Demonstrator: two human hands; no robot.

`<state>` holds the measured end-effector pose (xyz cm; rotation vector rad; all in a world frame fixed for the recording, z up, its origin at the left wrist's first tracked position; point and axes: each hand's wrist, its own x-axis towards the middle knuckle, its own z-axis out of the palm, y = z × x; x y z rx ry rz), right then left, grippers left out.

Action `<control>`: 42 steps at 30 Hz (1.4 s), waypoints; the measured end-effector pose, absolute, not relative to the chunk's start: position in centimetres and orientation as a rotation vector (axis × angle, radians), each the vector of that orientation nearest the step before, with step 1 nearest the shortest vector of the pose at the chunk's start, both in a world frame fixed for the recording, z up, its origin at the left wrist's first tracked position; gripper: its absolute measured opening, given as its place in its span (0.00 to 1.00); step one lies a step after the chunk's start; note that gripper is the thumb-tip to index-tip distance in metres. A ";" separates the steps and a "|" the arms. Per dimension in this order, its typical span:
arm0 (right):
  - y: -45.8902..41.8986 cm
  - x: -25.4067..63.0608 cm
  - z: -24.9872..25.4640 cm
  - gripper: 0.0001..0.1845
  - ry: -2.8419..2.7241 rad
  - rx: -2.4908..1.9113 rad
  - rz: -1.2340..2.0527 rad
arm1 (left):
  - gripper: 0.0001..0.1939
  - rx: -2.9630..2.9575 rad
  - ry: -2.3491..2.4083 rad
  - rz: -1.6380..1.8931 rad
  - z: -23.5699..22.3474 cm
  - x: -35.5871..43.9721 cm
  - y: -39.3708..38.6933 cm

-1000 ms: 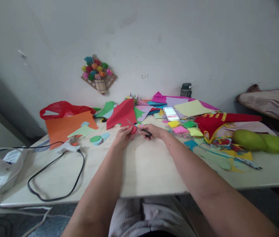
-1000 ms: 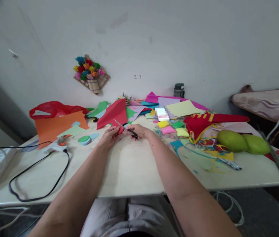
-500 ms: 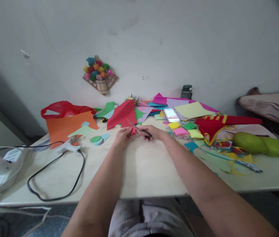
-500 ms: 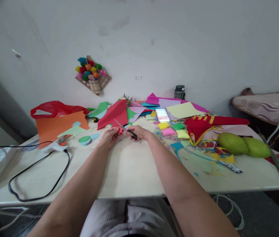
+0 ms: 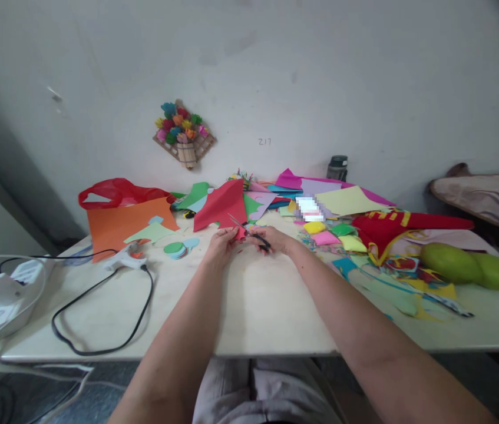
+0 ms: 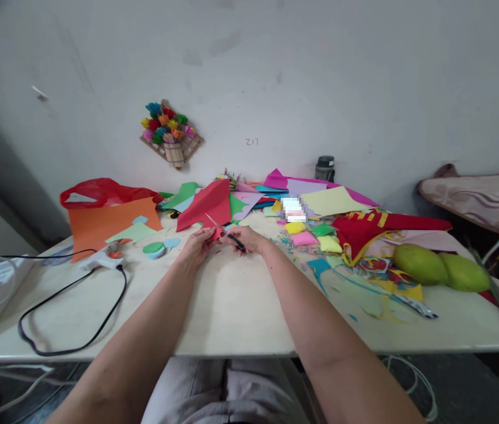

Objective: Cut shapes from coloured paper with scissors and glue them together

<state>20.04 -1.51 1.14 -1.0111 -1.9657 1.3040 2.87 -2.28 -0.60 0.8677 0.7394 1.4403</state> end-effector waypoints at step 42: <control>-2.0 19.0 1.5 0.09 -1.839 -1.122 1.349 | 0.07 0.857 0.760 1.556 -1.0 2.9 -1.5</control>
